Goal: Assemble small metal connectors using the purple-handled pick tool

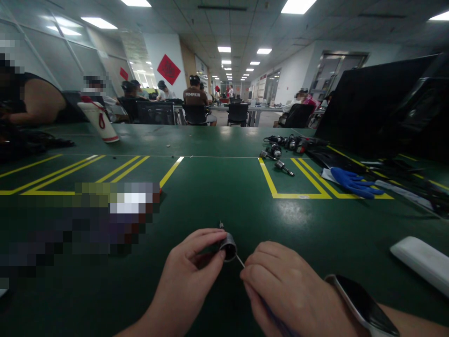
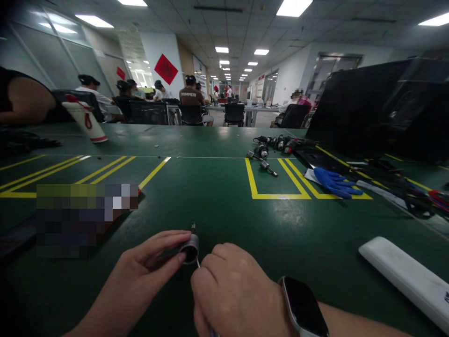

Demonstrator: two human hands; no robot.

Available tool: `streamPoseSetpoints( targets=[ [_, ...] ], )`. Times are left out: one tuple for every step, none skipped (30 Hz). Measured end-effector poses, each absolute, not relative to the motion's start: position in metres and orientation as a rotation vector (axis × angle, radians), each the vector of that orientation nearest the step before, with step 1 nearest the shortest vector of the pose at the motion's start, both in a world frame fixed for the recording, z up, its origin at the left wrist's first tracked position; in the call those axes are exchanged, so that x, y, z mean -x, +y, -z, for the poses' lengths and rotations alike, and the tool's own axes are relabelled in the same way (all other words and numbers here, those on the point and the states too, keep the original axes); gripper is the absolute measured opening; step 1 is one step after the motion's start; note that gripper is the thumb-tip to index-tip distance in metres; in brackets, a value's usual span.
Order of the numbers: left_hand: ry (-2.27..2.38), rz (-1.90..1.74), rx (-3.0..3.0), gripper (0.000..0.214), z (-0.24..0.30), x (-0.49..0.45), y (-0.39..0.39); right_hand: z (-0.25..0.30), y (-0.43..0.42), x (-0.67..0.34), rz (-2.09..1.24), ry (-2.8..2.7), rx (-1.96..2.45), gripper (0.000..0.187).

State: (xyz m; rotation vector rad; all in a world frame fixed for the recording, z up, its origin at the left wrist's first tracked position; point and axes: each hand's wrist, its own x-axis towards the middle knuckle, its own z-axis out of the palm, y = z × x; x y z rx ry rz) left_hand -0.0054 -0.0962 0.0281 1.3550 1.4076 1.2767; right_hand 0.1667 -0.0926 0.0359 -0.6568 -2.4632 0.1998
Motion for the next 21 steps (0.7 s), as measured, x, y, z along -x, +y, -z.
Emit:
streamPoseSetpoints(
  targets=[
    [1.408, -1.277, -1.359, 0.022, -0.0274, 0.006, -0.0961, -0.0359, -0.092, -0.1667, -0.194, -2.448, 0.638, 0.019],
    [1.406, -1.275, -1.361, 0.022, -0.0267, 0.0065, -0.096, -0.036, -0.0914, -0.1665, -0.191, -2.433, 0.616, 0.019],
    [1.403, -1.273, -1.361, 0.023, -0.0262, 0.007, -0.0959, -0.0362, -0.091, -0.1664, -0.19, -2.419, 0.593, 0.019],
    [1.397, -1.271, -1.363, 0.023, -0.0258, 0.0074, -0.0958, -0.0363, -0.0906, -0.1663, -0.187, -2.412, 0.573, 0.019],
    [1.394, -1.272, -1.366, 0.022, -0.0257, 0.0077, -0.0957, -0.0365, -0.0905, -0.1662, -0.184, -2.405, 0.562, 0.019],
    [1.395, -1.272, -1.369, 0.022, -0.0259, 0.0078, -0.0957, -0.0366, -0.0905, -0.1662, -0.179, -2.401, 0.551, 0.018],
    [1.398, -1.27, -1.372, 0.021, -0.0264, 0.0078, -0.0956, -0.0366, -0.0906, -0.1661, -0.177, -2.401, 0.55, 0.019],
    [1.402, -1.269, -1.375, 0.021, -0.0271, 0.0076, -0.0956, -0.0366, -0.0907, -0.166, -0.176, -2.402, 0.551, 0.019],
    [1.405, -1.268, -1.378, 0.021, -0.028, 0.0072, -0.0956, -0.0364, -0.0909, -0.1658, -0.177, -2.405, 0.555, 0.018],
    [1.411, -1.266, -1.379, 0.02, -0.0289, 0.0067, -0.0955, -0.0361, -0.091, -0.1656, -0.175, -2.406, 0.557, 0.019],
    [1.418, -1.268, -1.38, 0.02, -0.0299, 0.0061, -0.0955, -0.0357, -0.0911, -0.1653, -0.172, -2.406, 0.555, 0.019],
    [1.425, -1.273, -1.383, 0.018, -0.0306, 0.0054, -0.0956, -0.0353, -0.0911, -0.1649, -0.172, -2.409, 0.551, 0.019],
    [1.43, -1.277, -1.386, 0.017, -0.0312, 0.0048, -0.0957, -0.0349, -0.091, -0.1645, -0.171, -2.409, 0.546, 0.02],
    [1.433, -1.279, -1.39, 0.016, -0.0314, 0.0043, -0.0958, -0.0346, -0.0909, -0.1641, -0.17, -2.412, 0.535, 0.02],
    [1.435, -1.283, -1.393, 0.015, -0.0315, 0.004, -0.0959, -0.0342, -0.0907, -0.1637, -0.171, -2.416, 0.53, 0.02],
    [1.431, -1.288, -1.398, 0.015, -0.0314, 0.0039, -0.0959, -0.0339, -0.0904, -0.1634, -0.171, -2.42, 0.521, 0.02],
    [1.426, -1.293, -1.404, 0.015, -0.0311, 0.004, -0.0959, -0.0337, -0.0902, -0.1632, -0.171, -2.426, 0.516, 0.02],
    [1.424, -1.297, -1.41, 0.016, -0.0308, 0.0042, -0.0958, -0.0336, -0.0901, -0.1631, -0.168, -2.428, 0.514, 0.02],
    [1.422, -1.303, -1.417, 0.016, -0.0305, 0.0044, -0.0956, -0.0337, -0.09, -0.1631, -0.165, -2.428, 0.511, 0.02],
    [1.421, -1.312, -1.423, 0.017, -0.0302, 0.0046, -0.0954, -0.0338, -0.0901, -0.1632, -0.162, -2.428, 0.514, 0.02],
    [1.419, -1.317, -1.428, 0.017, -0.0299, 0.0047, -0.0952, -0.0341, -0.0904, -0.1634, -0.159, -2.425, 0.517, 0.02]
  ],
)
